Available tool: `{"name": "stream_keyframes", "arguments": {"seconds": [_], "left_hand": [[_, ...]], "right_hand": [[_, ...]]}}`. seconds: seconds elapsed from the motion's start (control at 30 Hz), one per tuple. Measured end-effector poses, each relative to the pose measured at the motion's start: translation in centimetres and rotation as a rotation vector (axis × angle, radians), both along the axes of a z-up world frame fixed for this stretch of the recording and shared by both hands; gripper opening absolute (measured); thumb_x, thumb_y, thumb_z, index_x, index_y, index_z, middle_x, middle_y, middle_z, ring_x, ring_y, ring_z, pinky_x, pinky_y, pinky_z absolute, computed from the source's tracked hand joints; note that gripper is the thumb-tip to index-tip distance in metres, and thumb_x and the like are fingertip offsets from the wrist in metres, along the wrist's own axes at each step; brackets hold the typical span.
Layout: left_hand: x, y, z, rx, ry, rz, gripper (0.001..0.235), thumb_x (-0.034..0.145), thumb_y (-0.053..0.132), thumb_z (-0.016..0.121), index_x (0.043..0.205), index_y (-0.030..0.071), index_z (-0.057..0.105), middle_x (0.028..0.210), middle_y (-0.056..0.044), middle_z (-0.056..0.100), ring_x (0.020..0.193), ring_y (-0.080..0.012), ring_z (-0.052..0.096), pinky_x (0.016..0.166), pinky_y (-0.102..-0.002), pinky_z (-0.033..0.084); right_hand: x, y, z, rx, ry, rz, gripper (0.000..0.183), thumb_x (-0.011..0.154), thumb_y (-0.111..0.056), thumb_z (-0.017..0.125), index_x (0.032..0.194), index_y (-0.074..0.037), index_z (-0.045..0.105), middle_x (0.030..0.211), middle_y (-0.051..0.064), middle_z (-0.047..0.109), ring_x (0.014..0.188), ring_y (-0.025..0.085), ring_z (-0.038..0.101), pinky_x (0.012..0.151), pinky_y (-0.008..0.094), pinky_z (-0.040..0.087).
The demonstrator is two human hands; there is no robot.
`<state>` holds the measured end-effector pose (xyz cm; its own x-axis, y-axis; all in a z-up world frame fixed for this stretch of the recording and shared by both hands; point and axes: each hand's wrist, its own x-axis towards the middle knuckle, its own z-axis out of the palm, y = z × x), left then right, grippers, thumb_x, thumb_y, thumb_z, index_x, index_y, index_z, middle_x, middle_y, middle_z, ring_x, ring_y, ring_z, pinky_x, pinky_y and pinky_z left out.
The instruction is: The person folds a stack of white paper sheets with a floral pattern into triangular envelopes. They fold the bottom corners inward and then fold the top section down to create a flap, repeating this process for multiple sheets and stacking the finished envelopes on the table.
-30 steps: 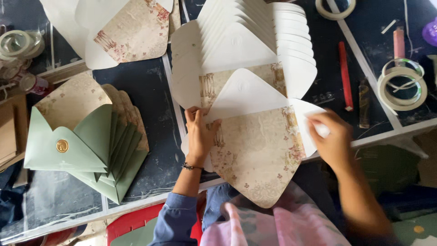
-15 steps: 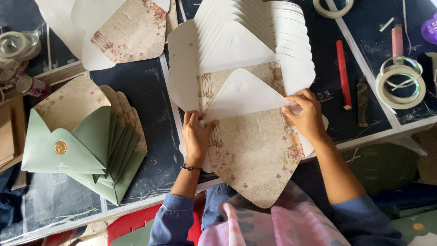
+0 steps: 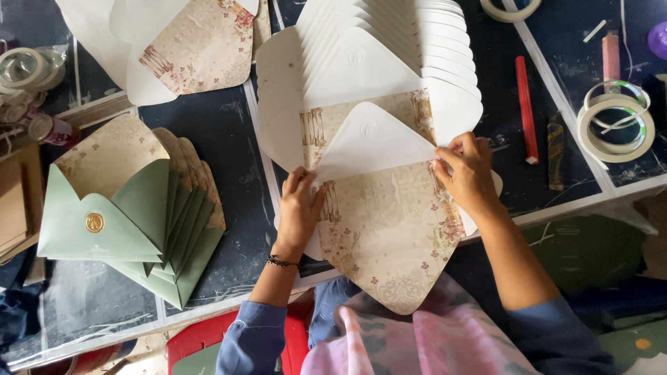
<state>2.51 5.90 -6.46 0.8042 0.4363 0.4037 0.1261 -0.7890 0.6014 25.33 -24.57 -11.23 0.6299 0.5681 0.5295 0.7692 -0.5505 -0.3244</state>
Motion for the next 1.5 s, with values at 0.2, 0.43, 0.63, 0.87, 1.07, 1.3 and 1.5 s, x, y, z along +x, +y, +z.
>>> {"name": "stream_keyframes", "arguments": {"seconds": [0.2,0.43,0.63,0.87,1.07,1.3,1.5], "left_hand": [[-3.0,-0.8,5.5,0.404,0.446,0.015,0.060,0.088,0.029,0.078,0.146,0.025,0.063,0.153,-0.007,0.037,0.121,-0.0373,0.047,0.103,-0.057,0.040],[-6.5,-0.1,1.6,-0.612,-0.031,0.312,0.057,0.075,-0.003,0.086,0.129,-0.003,0.068,0.106,-0.027,0.072,0.099,-0.0424,0.073,0.086,-0.051,0.059],[-3.2,-7.1,6.1,-0.581,0.018,-0.018,0.072,0.086,0.010,0.075,0.151,0.009,0.044,0.154,-0.026,0.038,0.142,-0.0532,0.041,0.115,-0.065,0.037],[-2.4,-8.9,2.8,0.155,0.555,-0.101,0.083,0.102,0.046,0.052,0.167,0.003,0.023,0.173,-0.030,0.007,0.158,-0.0529,0.005,0.125,-0.059,0.016],[-2.3,-9.4,3.4,0.262,0.634,-0.080,0.077,0.103,0.044,0.046,0.166,0.004,0.025,0.172,-0.032,0.009,0.158,-0.0535,0.007,0.124,-0.058,0.022],[-2.0,-9.6,2.8,0.372,0.610,-0.013,0.079,0.099,0.043,0.056,0.163,0.002,0.034,0.169,-0.033,0.019,0.156,-0.0535,0.018,0.124,-0.055,0.027],[-2.1,-9.4,2.2,0.260,0.640,-0.037,0.083,0.100,0.047,0.050,0.167,0.006,0.023,0.173,-0.030,0.006,0.160,-0.0526,0.005,0.126,-0.055,0.024]], "right_hand": [[-1.8,-3.0,3.3,-0.252,0.048,-0.162,0.047,0.084,-0.036,0.084,0.130,-0.031,0.075,0.126,0.005,0.051,0.121,0.038,0.047,0.094,0.055,0.044],[-4.9,-5.0,1.3,0.636,0.704,-0.231,0.043,0.085,-0.004,0.087,0.125,-0.003,0.072,0.088,0.013,0.065,0.080,0.020,0.057,0.070,0.031,0.048],[-9.2,0.6,6.0,0.272,0.380,0.160,0.061,0.081,-0.024,0.083,0.134,-0.002,0.065,0.140,0.028,0.053,0.131,0.049,0.052,0.110,0.055,0.042],[-10.6,2.2,5.8,-0.101,0.101,0.107,0.066,0.090,-0.038,0.074,0.137,0.006,0.059,0.152,0.038,0.042,0.145,0.055,0.042,0.118,0.057,0.040],[-10.4,2.1,5.6,-0.151,0.048,0.109,0.069,0.091,-0.044,0.073,0.137,0.007,0.062,0.151,0.038,0.044,0.143,0.054,0.045,0.118,0.056,0.041],[-11.2,2.7,3.9,-0.568,-0.024,-0.049,0.078,0.089,-0.056,0.068,0.151,-0.010,0.056,0.144,0.022,0.050,0.134,0.042,0.051,0.108,0.056,0.042],[-14.5,5.9,6.9,-0.804,0.014,0.040,0.107,0.081,-0.069,0.067,0.161,-0.003,0.039,0.123,0.042,0.055,0.120,0.065,0.056,0.100,0.063,0.050]]}}
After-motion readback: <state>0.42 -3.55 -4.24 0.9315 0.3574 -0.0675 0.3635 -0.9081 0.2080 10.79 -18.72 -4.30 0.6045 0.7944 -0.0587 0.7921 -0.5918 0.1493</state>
